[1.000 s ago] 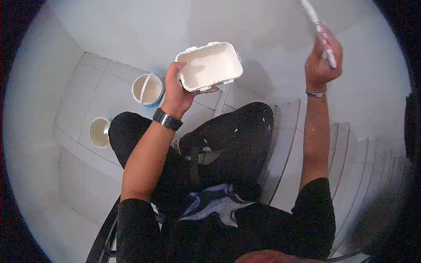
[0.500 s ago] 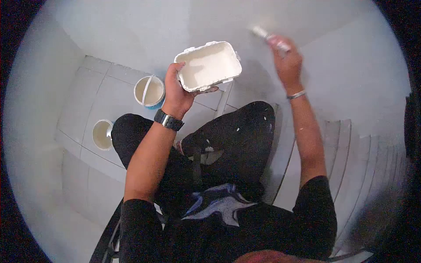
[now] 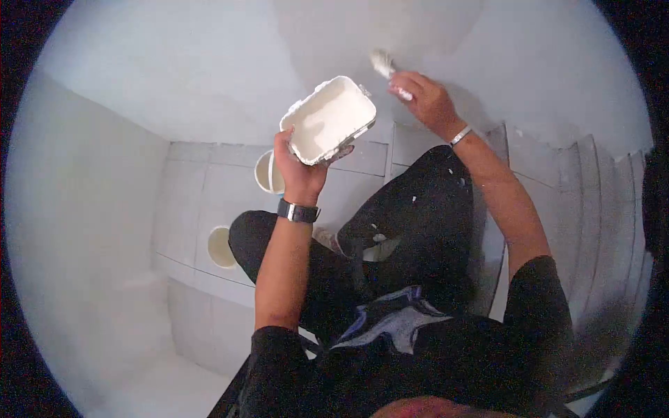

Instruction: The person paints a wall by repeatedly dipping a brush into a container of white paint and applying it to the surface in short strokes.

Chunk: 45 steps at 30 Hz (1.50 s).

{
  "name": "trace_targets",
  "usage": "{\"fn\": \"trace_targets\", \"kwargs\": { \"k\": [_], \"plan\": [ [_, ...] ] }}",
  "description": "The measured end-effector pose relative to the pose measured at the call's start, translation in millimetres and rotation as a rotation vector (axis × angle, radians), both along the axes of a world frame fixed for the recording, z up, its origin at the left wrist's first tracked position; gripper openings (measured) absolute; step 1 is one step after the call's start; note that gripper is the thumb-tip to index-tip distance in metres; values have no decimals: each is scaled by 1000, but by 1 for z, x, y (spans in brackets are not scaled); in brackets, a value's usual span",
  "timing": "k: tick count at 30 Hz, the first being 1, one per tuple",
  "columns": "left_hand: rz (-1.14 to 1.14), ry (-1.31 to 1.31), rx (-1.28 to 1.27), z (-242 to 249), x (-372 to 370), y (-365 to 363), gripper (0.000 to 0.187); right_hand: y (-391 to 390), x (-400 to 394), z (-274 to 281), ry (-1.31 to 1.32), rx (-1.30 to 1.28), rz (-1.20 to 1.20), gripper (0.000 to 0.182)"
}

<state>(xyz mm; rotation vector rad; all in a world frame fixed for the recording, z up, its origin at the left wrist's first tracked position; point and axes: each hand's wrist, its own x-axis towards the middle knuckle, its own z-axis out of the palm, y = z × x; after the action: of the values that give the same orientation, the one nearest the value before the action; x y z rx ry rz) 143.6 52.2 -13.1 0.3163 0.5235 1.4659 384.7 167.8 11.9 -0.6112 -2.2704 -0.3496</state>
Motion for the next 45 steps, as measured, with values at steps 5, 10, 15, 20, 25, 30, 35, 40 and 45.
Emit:
{"fn": "trace_targets", "kwargs": {
  "k": [5,10,15,20,25,30,35,40,45],
  "plan": [
    [-16,47,24,-3,0,1,65,-6,6,5,-17,-191,-106,18],
    [-35,38,14,-1,1,-1,65,15,28,91,178,95,-154,20],
    [-4,102,-37,3,3,-1,68,1,29,131,301,368,-44,17],
    [-3,69,-72,4,3,-2,67,-4,19,57,92,143,-132,23],
    [16,130,-70,8,6,-3,66,-11,7,-4,71,-152,-113,18],
    [18,115,-69,7,6,-4,64,-21,0,2,66,-385,-77,18],
    [4,124,-54,4,3,-5,65,3,16,83,100,168,-72,17],
    [16,108,-45,9,8,-6,65,-5,12,156,323,431,0,15],
    [3,112,-47,5,5,-5,66,-5,6,60,78,166,-115,18]
  ]
}}
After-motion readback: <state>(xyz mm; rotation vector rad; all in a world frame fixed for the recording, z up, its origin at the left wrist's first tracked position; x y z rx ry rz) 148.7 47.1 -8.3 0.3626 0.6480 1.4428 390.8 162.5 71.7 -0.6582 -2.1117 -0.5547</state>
